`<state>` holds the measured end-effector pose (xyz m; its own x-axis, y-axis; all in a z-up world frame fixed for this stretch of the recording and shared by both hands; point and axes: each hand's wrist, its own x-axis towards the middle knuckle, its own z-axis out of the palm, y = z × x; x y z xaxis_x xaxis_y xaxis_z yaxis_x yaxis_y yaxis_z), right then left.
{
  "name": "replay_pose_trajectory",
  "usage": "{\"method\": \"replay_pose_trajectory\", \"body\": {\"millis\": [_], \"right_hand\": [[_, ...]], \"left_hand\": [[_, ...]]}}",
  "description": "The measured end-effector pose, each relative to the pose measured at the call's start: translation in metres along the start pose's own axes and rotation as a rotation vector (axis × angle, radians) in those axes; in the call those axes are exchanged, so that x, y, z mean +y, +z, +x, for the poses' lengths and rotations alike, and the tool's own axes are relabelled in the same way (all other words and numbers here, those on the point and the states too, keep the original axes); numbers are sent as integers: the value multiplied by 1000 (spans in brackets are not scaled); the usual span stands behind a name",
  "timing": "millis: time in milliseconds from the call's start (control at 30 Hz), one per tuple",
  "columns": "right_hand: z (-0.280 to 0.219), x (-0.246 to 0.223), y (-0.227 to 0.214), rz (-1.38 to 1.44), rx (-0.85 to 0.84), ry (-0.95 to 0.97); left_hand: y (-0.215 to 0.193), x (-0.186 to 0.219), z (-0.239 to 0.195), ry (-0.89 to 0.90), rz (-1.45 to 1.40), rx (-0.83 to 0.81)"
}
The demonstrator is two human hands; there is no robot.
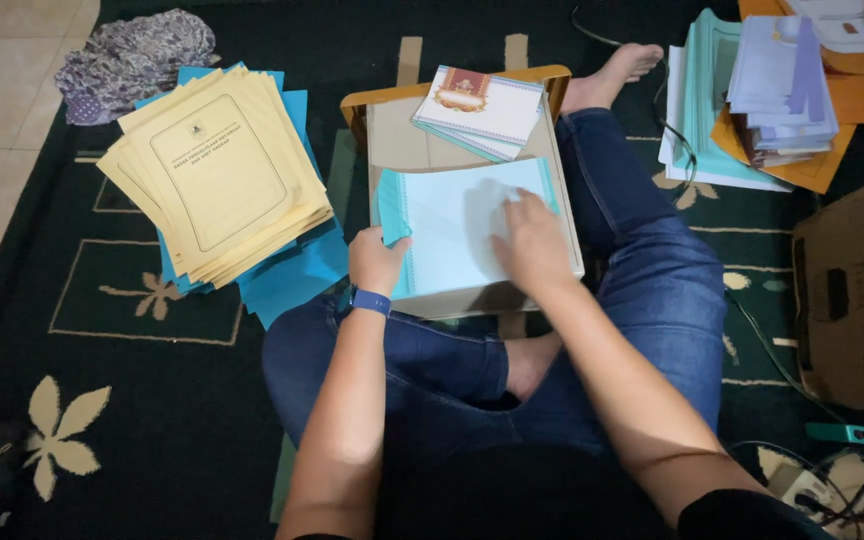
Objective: Organizing and stacking printed documents into a cardboard box for final assembly.
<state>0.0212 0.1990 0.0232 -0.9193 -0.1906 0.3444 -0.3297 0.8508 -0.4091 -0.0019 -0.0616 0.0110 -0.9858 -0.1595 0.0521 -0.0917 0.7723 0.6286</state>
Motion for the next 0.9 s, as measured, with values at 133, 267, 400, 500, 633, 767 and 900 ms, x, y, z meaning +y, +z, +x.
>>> {"method": "replay_pose_trajectory", "body": {"millis": [133, 267, 400, 500, 633, 767, 900], "right_hand": [[3, -11, 25, -63, -59, -156], [5, -7, 31, -70, -220, -133], [6, -5, 37, -86, -274, -129], [7, -2, 43, -128, -280, -144], [9, 0, 48, -126, -293, -127], [9, 0, 48, -118, -316, -103], [9, -1, 49, -132, -359, -76]], "left_hand": [[1, 1, -2, -5, -1, 23], [-4, 9, -7, 12, -63, 70], [-13, 29, -19, -86, 59, 171], [-3, 35, -33, 98, 361, 345], [43, 21, -25, 405, 562, 244], [81, 11, 5, 359, 389, -10], [76, 17, 44, 270, 382, -29]]}}
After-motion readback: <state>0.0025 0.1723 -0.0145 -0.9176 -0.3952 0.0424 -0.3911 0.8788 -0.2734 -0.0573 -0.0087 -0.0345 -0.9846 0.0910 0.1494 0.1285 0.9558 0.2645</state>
